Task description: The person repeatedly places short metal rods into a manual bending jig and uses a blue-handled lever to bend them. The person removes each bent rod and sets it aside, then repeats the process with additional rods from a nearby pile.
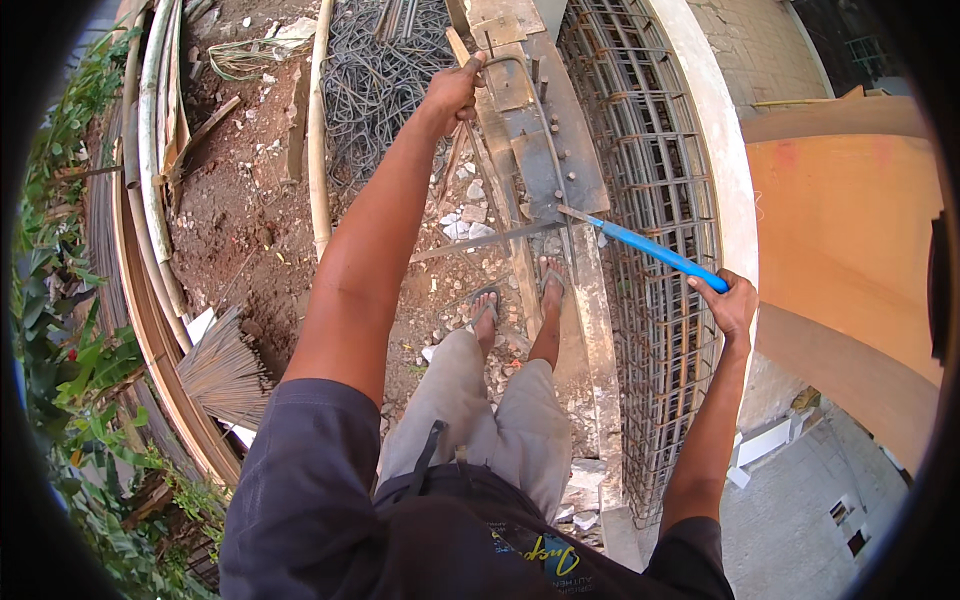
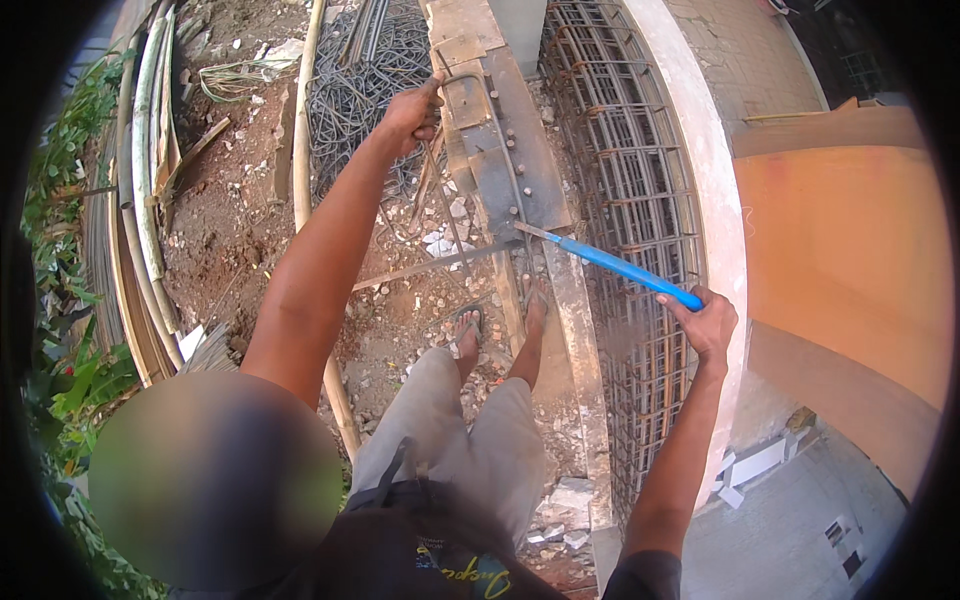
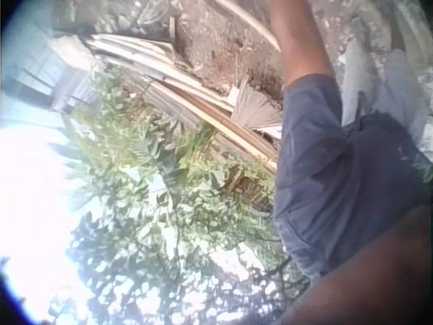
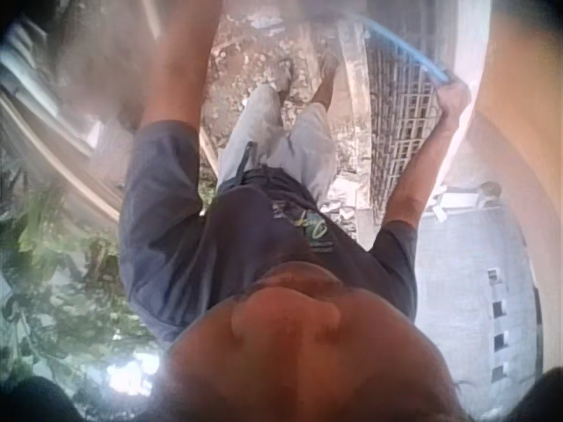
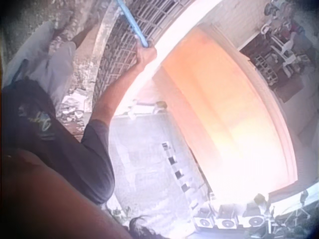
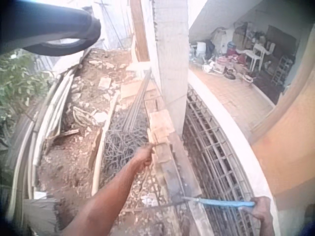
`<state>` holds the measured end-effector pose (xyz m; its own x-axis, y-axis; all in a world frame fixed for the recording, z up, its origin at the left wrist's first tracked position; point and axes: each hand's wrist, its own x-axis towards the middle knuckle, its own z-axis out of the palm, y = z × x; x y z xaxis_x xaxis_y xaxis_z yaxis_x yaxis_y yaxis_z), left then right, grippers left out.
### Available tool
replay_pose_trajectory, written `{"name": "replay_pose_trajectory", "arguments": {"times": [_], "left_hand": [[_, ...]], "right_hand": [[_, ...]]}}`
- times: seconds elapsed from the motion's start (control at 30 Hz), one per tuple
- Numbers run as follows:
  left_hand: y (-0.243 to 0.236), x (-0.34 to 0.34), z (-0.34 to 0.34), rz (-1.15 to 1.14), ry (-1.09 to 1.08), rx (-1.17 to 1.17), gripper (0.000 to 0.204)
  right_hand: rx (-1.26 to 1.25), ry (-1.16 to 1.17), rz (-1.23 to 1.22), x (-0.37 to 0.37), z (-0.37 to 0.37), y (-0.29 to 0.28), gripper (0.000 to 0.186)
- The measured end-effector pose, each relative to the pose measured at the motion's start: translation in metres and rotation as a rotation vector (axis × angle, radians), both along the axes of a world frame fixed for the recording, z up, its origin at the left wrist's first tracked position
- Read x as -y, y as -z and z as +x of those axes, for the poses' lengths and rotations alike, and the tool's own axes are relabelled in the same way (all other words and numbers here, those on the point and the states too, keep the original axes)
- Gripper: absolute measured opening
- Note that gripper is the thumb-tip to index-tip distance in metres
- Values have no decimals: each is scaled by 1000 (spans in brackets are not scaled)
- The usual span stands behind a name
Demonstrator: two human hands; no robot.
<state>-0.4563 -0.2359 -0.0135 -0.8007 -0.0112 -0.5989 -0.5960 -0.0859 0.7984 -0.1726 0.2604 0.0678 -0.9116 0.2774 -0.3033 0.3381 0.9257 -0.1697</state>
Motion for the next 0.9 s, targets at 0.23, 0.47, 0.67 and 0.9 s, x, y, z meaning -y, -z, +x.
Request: {"name": "replay_pose_trajectory", "arguments": {"times": [0.23,0.47,0.67,0.9], "left_hand": [[6,-3,-4,68,27,-30,46],[-5,-17,-6,-12,-67,-39,49],[-5,-15,2,-26,-100,-14,48],[-3,-16,3,-31,-133,-1,48]], "right_hand": [[-57,447,5,93,114,36,63],[-14,441,30,131,132,-23,55],[-6,351,40,121,135,-37,57],[296,332,-385,92,133,-36,52]]}}
